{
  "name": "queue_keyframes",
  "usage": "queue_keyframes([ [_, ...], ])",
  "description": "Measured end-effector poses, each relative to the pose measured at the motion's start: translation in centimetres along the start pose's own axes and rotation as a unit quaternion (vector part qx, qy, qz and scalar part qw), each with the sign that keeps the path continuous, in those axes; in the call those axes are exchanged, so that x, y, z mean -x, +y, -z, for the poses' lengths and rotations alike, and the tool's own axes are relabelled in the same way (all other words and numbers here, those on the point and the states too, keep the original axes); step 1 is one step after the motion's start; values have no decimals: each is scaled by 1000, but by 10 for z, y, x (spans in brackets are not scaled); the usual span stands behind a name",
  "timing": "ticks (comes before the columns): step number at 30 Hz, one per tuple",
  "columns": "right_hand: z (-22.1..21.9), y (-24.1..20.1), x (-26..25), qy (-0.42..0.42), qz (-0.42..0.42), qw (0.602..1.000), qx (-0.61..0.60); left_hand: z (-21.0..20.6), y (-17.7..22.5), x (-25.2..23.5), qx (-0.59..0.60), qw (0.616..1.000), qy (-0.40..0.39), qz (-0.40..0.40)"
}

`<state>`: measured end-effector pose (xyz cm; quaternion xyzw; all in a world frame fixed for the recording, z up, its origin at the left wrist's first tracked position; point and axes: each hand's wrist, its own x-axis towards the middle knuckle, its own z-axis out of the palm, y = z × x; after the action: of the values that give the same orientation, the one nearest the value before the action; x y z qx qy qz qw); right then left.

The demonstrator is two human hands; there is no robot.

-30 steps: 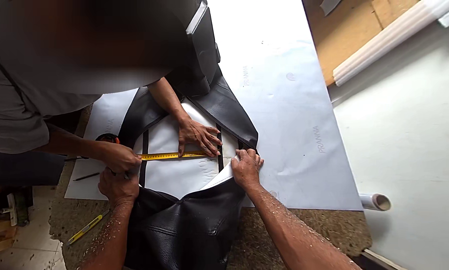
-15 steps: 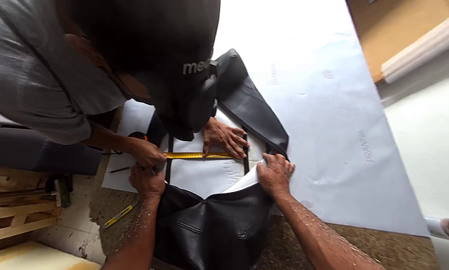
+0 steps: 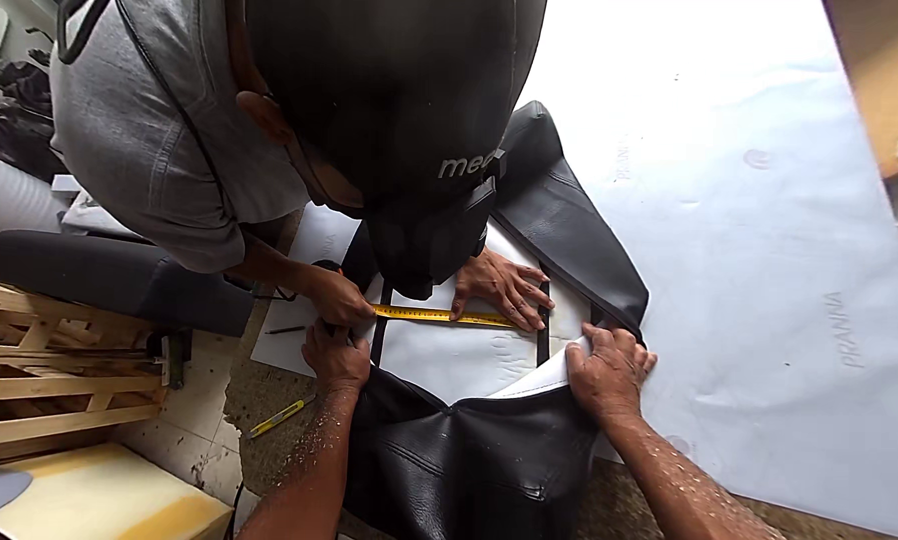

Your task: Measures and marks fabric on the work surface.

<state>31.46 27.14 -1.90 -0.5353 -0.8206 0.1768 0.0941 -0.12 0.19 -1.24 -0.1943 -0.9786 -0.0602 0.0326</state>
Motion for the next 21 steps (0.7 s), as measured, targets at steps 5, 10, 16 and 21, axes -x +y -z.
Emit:
queue_keyframes([
  [5,4,-4,2,-3,-2,1000,-16,1,1,0,12,1000,-7,5],
  [10,2,-2,2,2,-1,1000,-11,1,1,0,7,1000,-11,9],
  [16,0,-1,1,4,-1,1000,-13,1,2,0,15,1000,-3,9],
  [21,0,-1,1,5,-2,1000,-11,2,3,0,16,1000,-3,12],
])
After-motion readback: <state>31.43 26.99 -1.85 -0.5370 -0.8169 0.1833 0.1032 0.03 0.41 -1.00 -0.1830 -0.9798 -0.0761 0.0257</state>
